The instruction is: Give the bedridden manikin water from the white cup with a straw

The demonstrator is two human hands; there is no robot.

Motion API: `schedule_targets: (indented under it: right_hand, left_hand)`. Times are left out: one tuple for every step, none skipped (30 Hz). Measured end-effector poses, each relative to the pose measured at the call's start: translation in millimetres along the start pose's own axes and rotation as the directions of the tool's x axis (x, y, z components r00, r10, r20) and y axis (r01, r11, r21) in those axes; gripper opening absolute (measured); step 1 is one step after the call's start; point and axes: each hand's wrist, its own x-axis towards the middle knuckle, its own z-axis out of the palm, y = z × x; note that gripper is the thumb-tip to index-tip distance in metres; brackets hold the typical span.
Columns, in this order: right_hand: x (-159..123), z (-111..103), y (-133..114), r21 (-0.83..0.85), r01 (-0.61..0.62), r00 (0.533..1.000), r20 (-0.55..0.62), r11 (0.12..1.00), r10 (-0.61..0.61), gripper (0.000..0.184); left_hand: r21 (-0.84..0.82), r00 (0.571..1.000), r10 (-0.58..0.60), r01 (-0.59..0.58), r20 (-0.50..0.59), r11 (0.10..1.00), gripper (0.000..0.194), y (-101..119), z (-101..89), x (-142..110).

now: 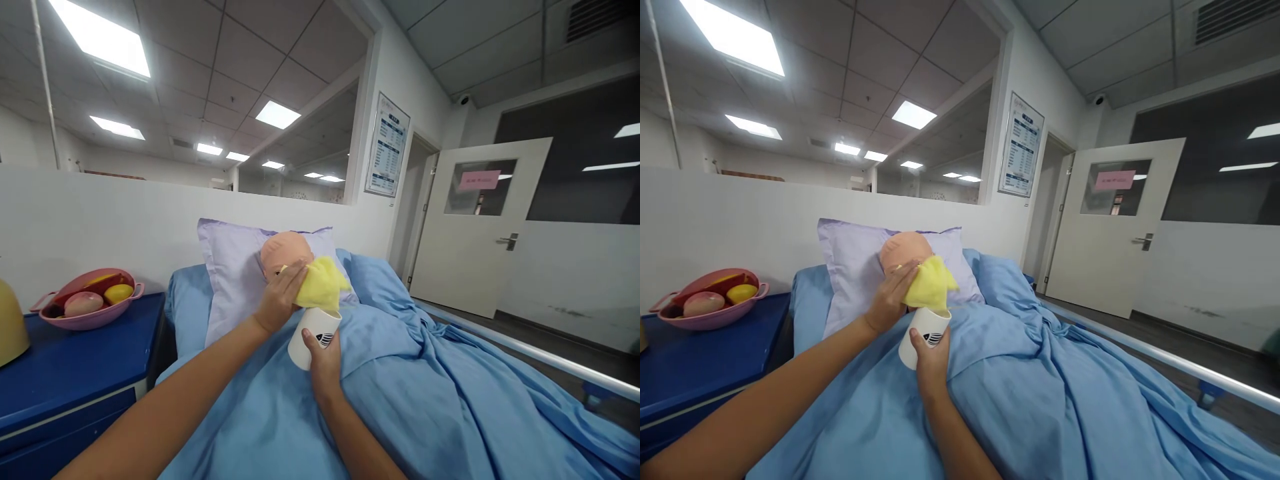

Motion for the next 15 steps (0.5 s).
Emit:
schedule_targets:
  right_hand:
    - [0.5, -0.4, -0.4, 0.008, -0.003, 1.000, -0.024, 1.000, 0.003, 0.064]
    - [1.0, -0.9, -0.6, 0.020, -0.002, 0.999, -0.046, 1.000, 0.003, 0.065]
    - [1.5, -1.2, -0.6, 0.036, 0.001, 0.998, -0.064, 0.999, 0.001, 0.067]
    - [2.0, -1.6, -0.1, 0.053, 0.007, 0.997, -0.079, 0.999, -0.003, 0.068]
    - [2.5, -1.8, 0.6, 0.067, 0.015, 0.996, -0.089, 0.998, -0.009, 0.070]
    - [3.2, -2.0, 1.7, 0.077, 0.023, 0.995, -0.094, 0.997, -0.016, 0.070]
    - [3.8, -2.1, 2.9, 0.086, 0.030, 0.995, -0.094, 0.996, -0.022, 0.070]
    - [4.5, -2.3, 4.2, 0.096, 0.034, 0.995, -0.092, 0.995, -0.025, 0.070]
    - [5.1, -2.4, 5.4, 0.107, 0.035, 0.996, -0.091, 0.994, -0.025, 0.070]
    - [5.6, -2.5, 6.5, 0.118, 0.034, 0.996, -0.092, 0.992, -0.023, 0.070]
    - [6.0, -2.6, 7.3, 0.129, 0.032, 0.995, -0.094, 0.991, -0.020, 0.069]
    - [6.2, -2.6, 7.9, 0.135, 0.030, 0.995, -0.101, 0.990, -0.017, 0.069]
    - [6.3, -2.7, 8.2, 0.137, 0.029, 0.994, -0.107, 0.990, -0.015, 0.070]
    - [6.2, -2.7, 8.3, 0.134, 0.032, 0.994, -0.109, 0.991, -0.018, 0.070]
    - [5.9, -2.7, 8.1, 0.129, 0.037, 0.994, -0.105, 0.991, -0.024, 0.070]
  left_hand:
    - [0.038, 0.997, 0.064, -0.065, 0.045, 0.997, 0.049, -0.7, 6.6, 2.6]
    - [0.071, 0.989, 0.117, -0.123, 0.088, 0.990, 0.046, -0.7, 13.1, 4.0]
    - [0.100, 0.979, 0.159, -0.172, 0.126, 0.980, 0.044, -0.4, 19.5, 4.4]
    - [0.128, 0.969, 0.189, -0.210, 0.156, 0.969, 0.042, 0.4, 25.6, 3.7]
    - [0.156, 0.962, 0.205, -0.233, 0.179, 0.960, 0.040, 1.4, 31.2, 2.2]
    - [0.183, 0.959, 0.206, -0.242, 0.196, 0.953, 0.039, 2.6, 36.1, 0.0]
    - [0.212, 0.959, 0.195, -0.238, 0.205, 0.948, 0.038, 3.9, 40.2, -2.6]
    - [0.239, 0.962, 0.177, -0.226, 0.209, 0.944, 0.038, 5.4, 43.3, -5.4]
    - [0.261, 0.965, 0.157, -0.210, 0.209, 0.942, 0.038, 6.9, 45.4, -8.3]
    - [0.275, 0.969, 0.138, -0.193, 0.206, 0.942, 0.037, 8.4, 46.5, -11.3]
    - [0.280, 0.972, 0.123, -0.177, 0.199, 0.944, 0.037, 9.7, 46.8, -14.3]
    - [0.275, 0.976, 0.113, -0.162, 0.188, 0.948, 0.037, 10.8, 46.4, -17.5]
    - [0.260, 0.978, 0.109, -0.153, 0.175, 0.953, 0.036, 11.6, 45.3, -21.0]
    - [0.239, 0.980, 0.115, -0.152, 0.164, 0.959, 0.036, 12.1, 43.7, -24.9]
    - [0.215, 0.980, 0.125, -0.157, 0.154, 0.964, 0.035, 12.3, 41.6, -29.4]
